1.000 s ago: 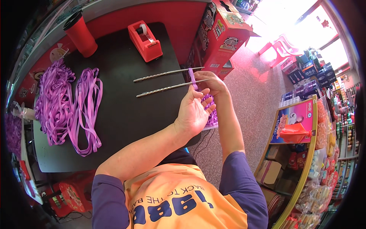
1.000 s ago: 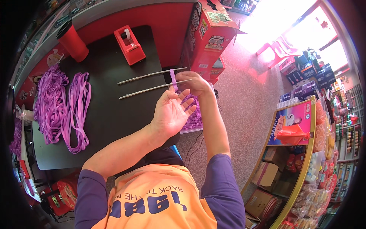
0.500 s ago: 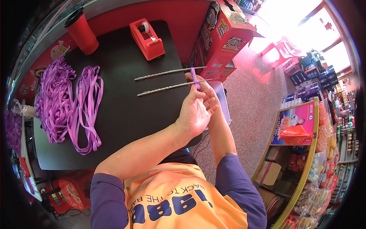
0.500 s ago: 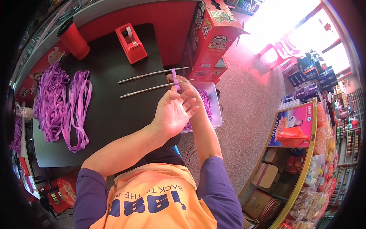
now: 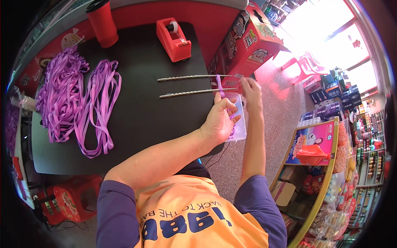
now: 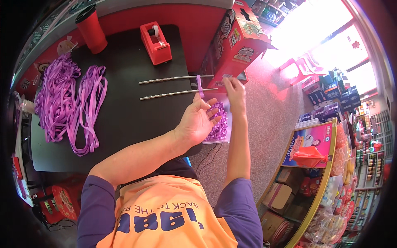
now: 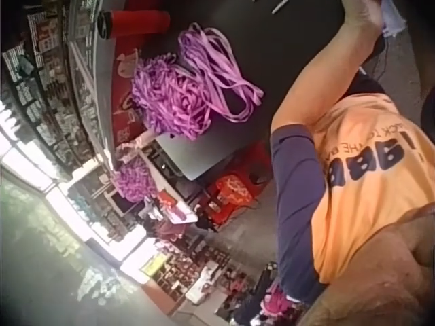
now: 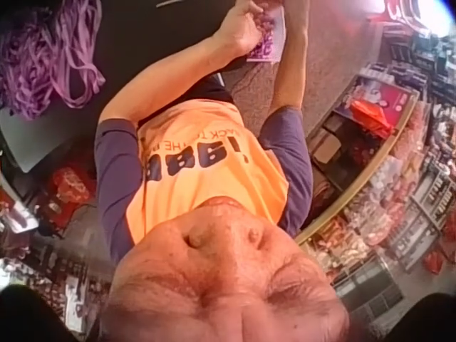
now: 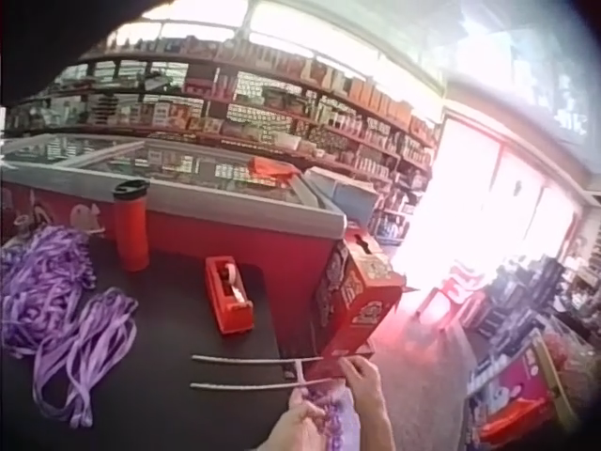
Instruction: Tying purple ribbons onto wooden sticks to create decorative craft items.
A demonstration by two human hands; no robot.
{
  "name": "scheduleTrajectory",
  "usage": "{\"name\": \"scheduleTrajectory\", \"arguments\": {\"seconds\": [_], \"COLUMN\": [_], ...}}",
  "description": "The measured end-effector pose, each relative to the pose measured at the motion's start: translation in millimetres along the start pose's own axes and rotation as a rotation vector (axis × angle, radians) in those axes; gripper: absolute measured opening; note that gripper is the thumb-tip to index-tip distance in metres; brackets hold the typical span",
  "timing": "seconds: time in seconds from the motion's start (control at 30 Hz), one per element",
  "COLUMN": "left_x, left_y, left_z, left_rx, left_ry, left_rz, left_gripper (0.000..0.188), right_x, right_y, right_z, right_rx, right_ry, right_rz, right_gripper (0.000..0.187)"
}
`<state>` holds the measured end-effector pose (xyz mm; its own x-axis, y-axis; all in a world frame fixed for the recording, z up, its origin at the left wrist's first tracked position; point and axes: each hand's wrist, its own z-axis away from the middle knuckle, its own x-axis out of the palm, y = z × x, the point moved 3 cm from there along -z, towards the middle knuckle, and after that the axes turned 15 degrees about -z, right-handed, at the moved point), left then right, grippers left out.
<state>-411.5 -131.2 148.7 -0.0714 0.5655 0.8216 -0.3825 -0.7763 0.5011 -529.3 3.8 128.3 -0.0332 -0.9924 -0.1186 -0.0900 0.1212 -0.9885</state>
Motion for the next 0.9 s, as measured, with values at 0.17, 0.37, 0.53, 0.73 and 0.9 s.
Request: {"name": "scheduleTrajectory", "arguments": {"seconds": [0.17,0.37,0.53,0.73,0.9], "left_x": [0,-2,0,1,2], "left_y": [8,2,5,5,6], "left_z": [4,0,1,1,3], "left_rx": [0.013,0.011,-0.009,-0.003,-0.008], "left_ry": [0.027,0.014,0.003,0.008,0.022], "left_rz": [-0.044,-0.04,-0.01,-0.014,-0.012], "left_gripper": [0.063,0.069,0.067,0.069,0.075], "right_x": [54,89,98,89,61], "right_y": [-87,-96,-99,-93,-77], "right_z": [3,-18,-26,-30,-33], "right_rx": [-0.289,-0.154,-0.079,0.002,0.089], "right_ry": [-0.448,-0.931,-1.051,-1.13,-1.171], "right_rz": [0.131,0.781,0.804,0.629,0.308], "right_gripper": [0.023,0.027,0.026,0.022,0.016]}}
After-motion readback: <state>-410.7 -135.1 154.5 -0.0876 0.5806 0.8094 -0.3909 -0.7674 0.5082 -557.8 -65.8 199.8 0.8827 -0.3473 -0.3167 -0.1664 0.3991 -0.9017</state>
